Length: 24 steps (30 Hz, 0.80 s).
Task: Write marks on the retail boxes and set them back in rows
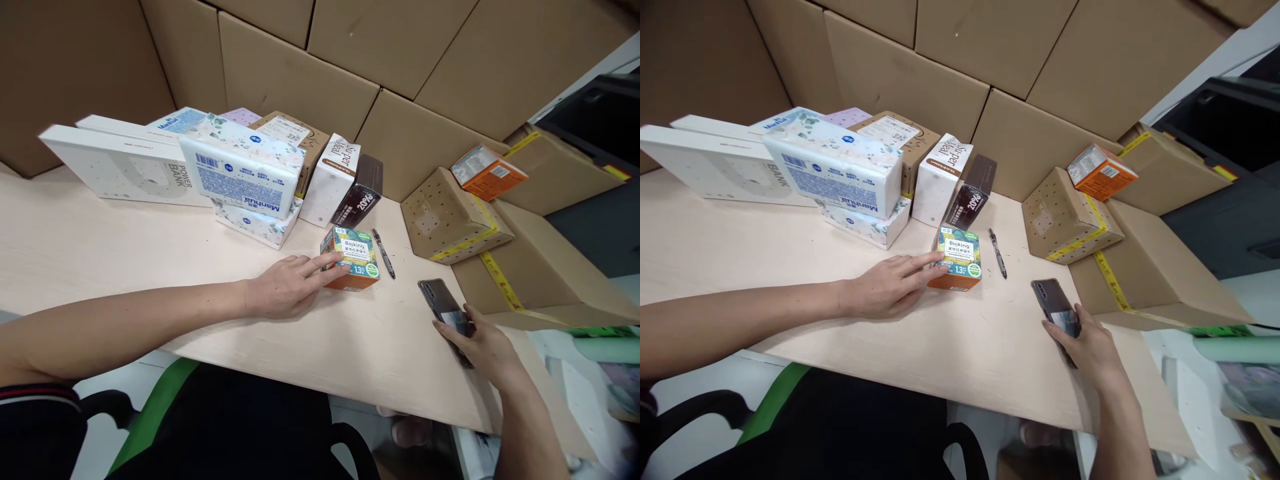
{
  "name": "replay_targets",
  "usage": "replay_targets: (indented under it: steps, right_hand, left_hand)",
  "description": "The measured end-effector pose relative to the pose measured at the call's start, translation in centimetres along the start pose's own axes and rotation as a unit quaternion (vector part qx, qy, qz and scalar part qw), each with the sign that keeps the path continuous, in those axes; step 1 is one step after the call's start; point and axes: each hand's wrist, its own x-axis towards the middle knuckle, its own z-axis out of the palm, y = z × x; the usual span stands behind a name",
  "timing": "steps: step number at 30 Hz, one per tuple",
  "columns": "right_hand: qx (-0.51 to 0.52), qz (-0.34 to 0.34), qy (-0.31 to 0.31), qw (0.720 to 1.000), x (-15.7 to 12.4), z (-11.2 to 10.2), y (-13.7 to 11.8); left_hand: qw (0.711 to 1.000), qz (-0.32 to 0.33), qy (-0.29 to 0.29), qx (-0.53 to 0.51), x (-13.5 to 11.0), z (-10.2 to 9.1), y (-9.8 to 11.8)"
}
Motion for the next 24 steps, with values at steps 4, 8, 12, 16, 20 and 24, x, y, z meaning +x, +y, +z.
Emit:
replay_targets:
  steps: [4, 8, 12, 16, 20, 24]
  right_hand:
    - [0.006, 0.03, 0.005, 1.0, -0.5, -0.6, -1.8]
    - [0.046, 0.066, 0.025, 0.996, -1.0, -1.3, -3.2]
    - [0.337, 0.081, -0.001, 0.938, -1.5, -2.3, -5.3]
    - [0.657, 0.01, -0.057, 0.751, -2.4, -4.0, -9.8]
    - [0.738, -0.057, -0.122, 0.661, -3.4, -5.2, -15.6]
    - [0.742, -0.067, -0.271, 0.609, -4.4, -4.0, -19.8]
  left_hand:
    - [1.0, 0.0, -0.006, -0.004, -0.1, 0.0, -0.1]
    - [1.0, -0.001, -0.005, -0.005, -0.1, 0.0, -0.1]
    - [1.0, 0.004, 0.001, -0.016, -0.1, 0.1, -0.1]
    - [0.999, 0.004, 0.001, -0.035, 0.0, 0.0, -0.1]
    - [0.999, 0.007, 0.005, -0.046, 0.0, -0.3, -0.1]
    - [0.999, 0.001, 0.011, -0.048, 0.2, -0.5, 0.0]
